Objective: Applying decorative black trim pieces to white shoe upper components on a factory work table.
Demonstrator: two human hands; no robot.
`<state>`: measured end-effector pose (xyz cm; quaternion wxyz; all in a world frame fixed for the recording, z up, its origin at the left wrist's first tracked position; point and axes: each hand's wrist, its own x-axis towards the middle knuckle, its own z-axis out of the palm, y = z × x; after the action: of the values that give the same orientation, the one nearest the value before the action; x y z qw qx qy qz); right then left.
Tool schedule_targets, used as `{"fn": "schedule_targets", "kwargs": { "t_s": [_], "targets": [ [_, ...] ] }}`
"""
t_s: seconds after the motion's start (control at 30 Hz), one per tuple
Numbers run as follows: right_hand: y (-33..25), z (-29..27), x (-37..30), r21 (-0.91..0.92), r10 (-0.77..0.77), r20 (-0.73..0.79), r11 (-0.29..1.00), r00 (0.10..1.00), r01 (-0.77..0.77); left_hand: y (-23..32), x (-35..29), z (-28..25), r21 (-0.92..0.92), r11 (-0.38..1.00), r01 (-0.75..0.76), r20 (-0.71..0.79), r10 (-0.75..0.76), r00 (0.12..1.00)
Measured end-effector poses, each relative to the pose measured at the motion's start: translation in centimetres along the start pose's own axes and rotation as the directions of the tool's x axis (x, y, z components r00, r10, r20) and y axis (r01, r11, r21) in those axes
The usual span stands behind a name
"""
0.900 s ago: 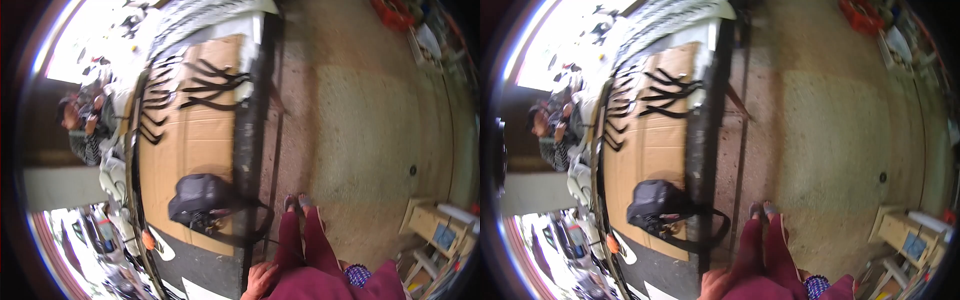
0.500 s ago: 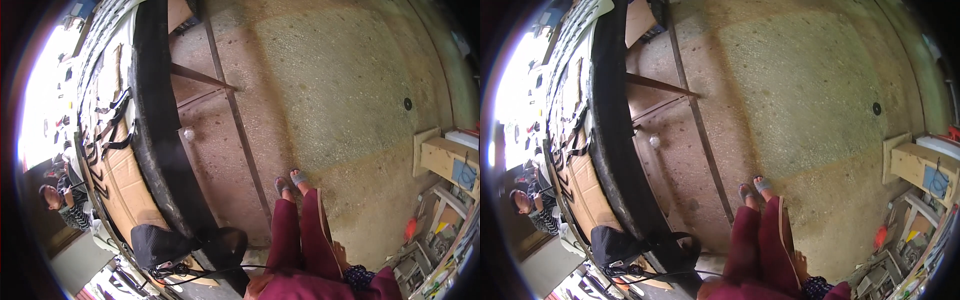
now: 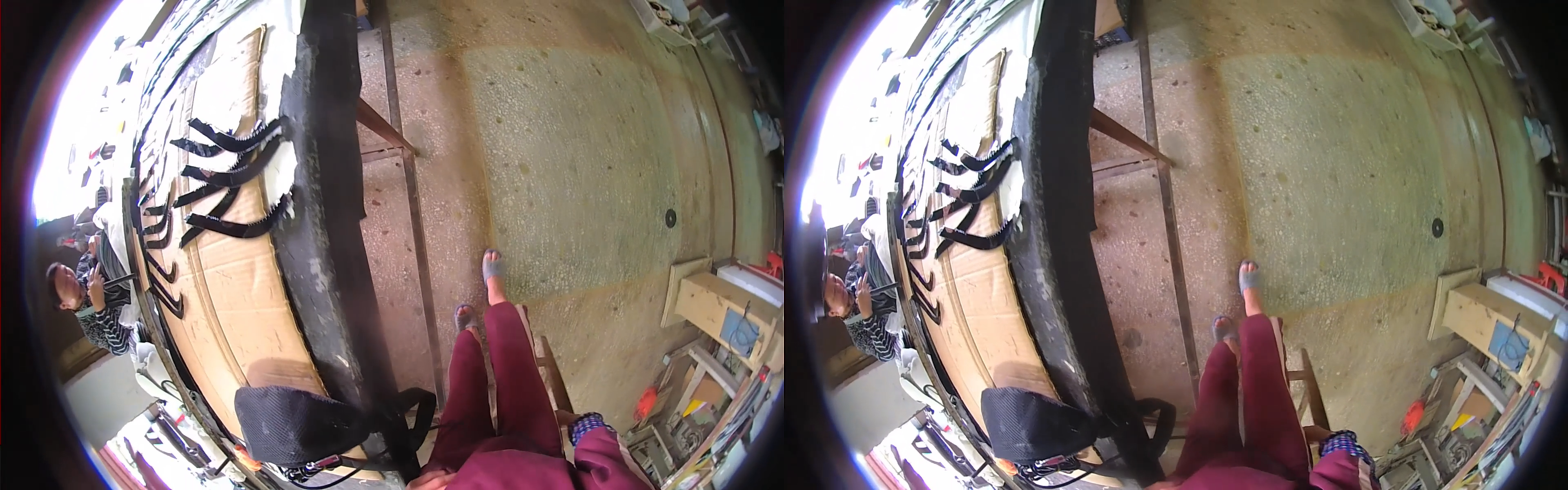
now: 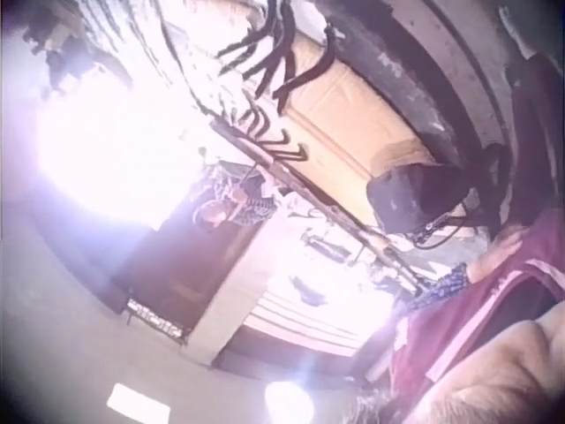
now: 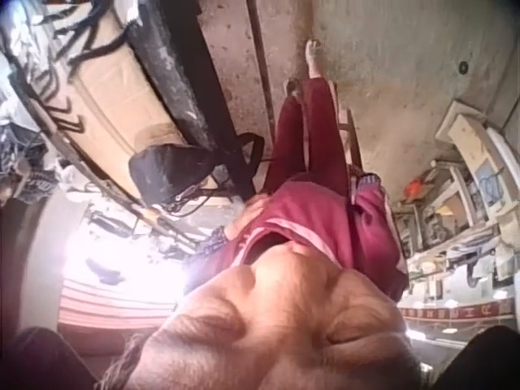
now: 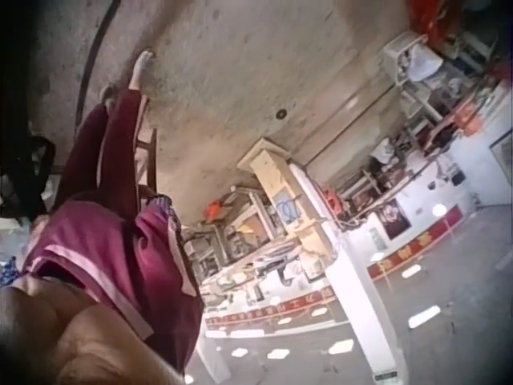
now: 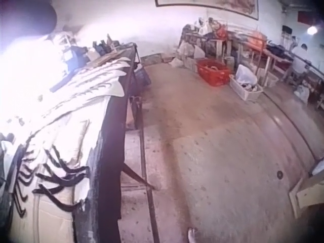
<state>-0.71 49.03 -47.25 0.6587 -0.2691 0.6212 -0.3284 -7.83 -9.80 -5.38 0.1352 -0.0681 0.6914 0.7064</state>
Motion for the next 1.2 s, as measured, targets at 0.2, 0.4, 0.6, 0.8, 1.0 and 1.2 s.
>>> {"fn": "schedule_targets", "kwargs": {
  "t_s": [0.2,0.4,0.6,0.8,1.0,1.2],
  "targets": [
    [-11.8,-22.5,-2.1,-0.434,0.703,0.192,0.686,0.685,-0.584,12.6,11.7,-3.1,0.714,0.659,0.238,-0.143,-0.196,0.97],
    [-15.1,-42.2,-2.7,-0.33,0.597,-0.009,0.755,0.802,-0.566,15.7,16.8,-7.3,0.874,0.261,0.409,-0.318,-0.329,0.889],
    [-19.0,-61.6,2.3,-0.489,0.513,-0.091,0.723,0.854,-0.487,15.2,17.5,-10.2,0.88,0.188,0.436,-0.225,-0.645,0.731],
    [-34.2,-78.6,14.4,-0.63,0.531,0.068,0.679,0.845,-0.376,14.8,18.0,-10.1,0.856,0.19,0.481,-0.255,-0.655,0.711],
    [-43.0,-95.8,21.7,-0.496,0.571,-0.047,0.699,0.82,-0.515,13.9,18.4,-9.9,0.795,0.293,0.531,-0.275,-0.607,0.746],
    [-50.6,-110.0,29.2,-0.932,0.412,0.086,0.355,0.907,-0.073,14.5,21.9,-8.9,0.651,0.207,0.73,-0.46,-0.658,0.596]
  ]
}}
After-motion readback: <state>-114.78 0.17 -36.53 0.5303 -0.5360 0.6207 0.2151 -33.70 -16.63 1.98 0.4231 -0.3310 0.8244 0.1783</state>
